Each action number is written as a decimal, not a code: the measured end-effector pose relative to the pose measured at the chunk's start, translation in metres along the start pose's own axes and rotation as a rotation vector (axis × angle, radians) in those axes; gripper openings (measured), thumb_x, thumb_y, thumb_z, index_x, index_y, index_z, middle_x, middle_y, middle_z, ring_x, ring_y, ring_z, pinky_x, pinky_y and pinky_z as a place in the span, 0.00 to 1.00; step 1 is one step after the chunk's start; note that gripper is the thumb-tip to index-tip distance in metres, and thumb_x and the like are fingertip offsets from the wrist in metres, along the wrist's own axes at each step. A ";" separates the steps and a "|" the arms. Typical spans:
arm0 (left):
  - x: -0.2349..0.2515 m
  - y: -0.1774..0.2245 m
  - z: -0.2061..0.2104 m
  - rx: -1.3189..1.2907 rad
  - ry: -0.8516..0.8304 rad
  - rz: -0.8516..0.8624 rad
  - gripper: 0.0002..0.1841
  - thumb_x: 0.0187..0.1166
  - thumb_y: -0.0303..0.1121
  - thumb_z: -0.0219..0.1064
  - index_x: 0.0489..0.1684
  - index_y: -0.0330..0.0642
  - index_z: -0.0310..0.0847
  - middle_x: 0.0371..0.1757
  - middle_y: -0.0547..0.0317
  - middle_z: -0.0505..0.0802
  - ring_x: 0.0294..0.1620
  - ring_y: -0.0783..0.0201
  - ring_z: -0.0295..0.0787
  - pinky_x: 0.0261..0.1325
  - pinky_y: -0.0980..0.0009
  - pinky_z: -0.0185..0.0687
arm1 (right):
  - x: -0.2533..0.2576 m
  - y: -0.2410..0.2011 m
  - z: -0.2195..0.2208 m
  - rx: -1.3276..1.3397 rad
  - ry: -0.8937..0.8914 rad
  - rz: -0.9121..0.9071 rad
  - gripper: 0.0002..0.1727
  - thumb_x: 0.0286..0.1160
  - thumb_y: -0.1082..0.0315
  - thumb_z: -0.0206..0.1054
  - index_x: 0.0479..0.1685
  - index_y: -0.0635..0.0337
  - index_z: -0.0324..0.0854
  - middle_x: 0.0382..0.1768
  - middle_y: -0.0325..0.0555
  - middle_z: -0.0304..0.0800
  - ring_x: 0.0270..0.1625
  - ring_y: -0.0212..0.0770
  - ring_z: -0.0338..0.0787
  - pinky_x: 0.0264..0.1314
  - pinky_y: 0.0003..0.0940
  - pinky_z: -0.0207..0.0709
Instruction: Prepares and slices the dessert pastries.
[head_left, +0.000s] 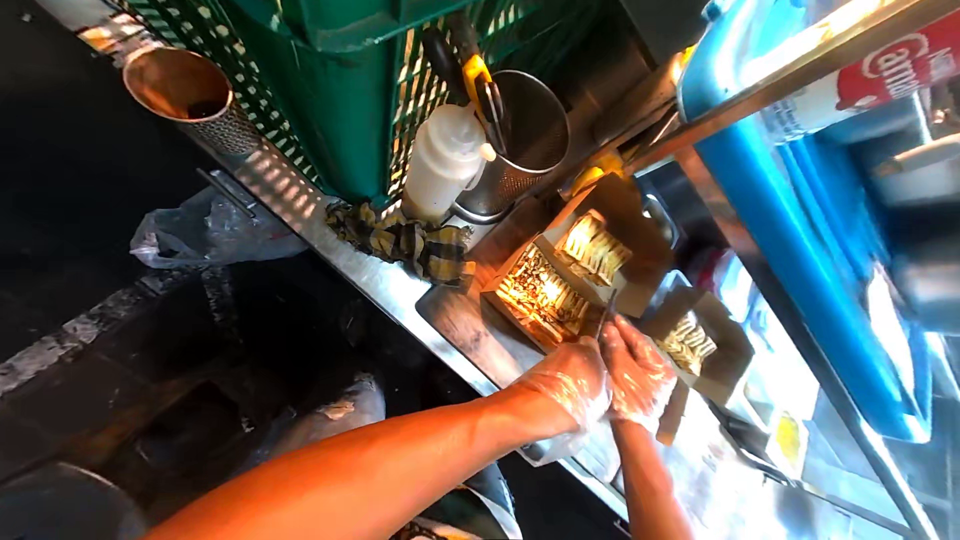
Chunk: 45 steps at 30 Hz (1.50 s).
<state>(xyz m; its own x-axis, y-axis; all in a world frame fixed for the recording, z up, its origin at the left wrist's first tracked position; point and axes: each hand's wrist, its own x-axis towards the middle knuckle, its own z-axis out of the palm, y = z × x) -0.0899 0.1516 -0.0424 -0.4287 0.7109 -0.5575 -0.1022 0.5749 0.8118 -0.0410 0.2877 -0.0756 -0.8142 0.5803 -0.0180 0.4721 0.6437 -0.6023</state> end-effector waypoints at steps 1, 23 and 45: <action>0.001 0.003 0.000 0.000 -0.008 -0.008 0.21 0.86 0.38 0.61 0.68 0.31 0.73 0.58 0.38 0.89 0.62 0.44 0.88 0.65 0.49 0.82 | 0.008 0.003 -0.001 -0.055 -0.014 0.028 0.12 0.78 0.69 0.73 0.55 0.62 0.92 0.52 0.52 0.96 0.56 0.45 0.94 0.66 0.49 0.83; -0.009 -0.006 -0.032 -0.028 0.068 -0.032 0.20 0.84 0.35 0.64 0.67 0.31 0.74 0.54 0.40 0.90 0.57 0.46 0.90 0.60 0.50 0.85 | 0.025 -0.020 0.022 -0.099 -0.077 -0.017 0.12 0.78 0.61 0.73 0.56 0.50 0.94 0.48 0.43 0.98 0.48 0.38 0.95 0.56 0.46 0.86; -0.014 -0.026 -0.017 -0.289 -0.005 -0.099 0.19 0.92 0.36 0.51 0.70 0.35 0.77 0.64 0.41 0.88 0.67 0.50 0.86 0.72 0.53 0.77 | -0.008 -0.001 0.017 0.143 -0.008 -0.231 0.14 0.69 0.75 0.71 0.53 0.69 0.91 0.58 0.53 0.90 0.60 0.37 0.90 0.65 0.31 0.86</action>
<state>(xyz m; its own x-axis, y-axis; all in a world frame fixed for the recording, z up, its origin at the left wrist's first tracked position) -0.0965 0.1200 -0.0525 -0.3999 0.6592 -0.6368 -0.3945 0.5033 0.7688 -0.0407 0.2738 -0.0881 -0.8975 0.4223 0.1268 0.2218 0.6810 -0.6979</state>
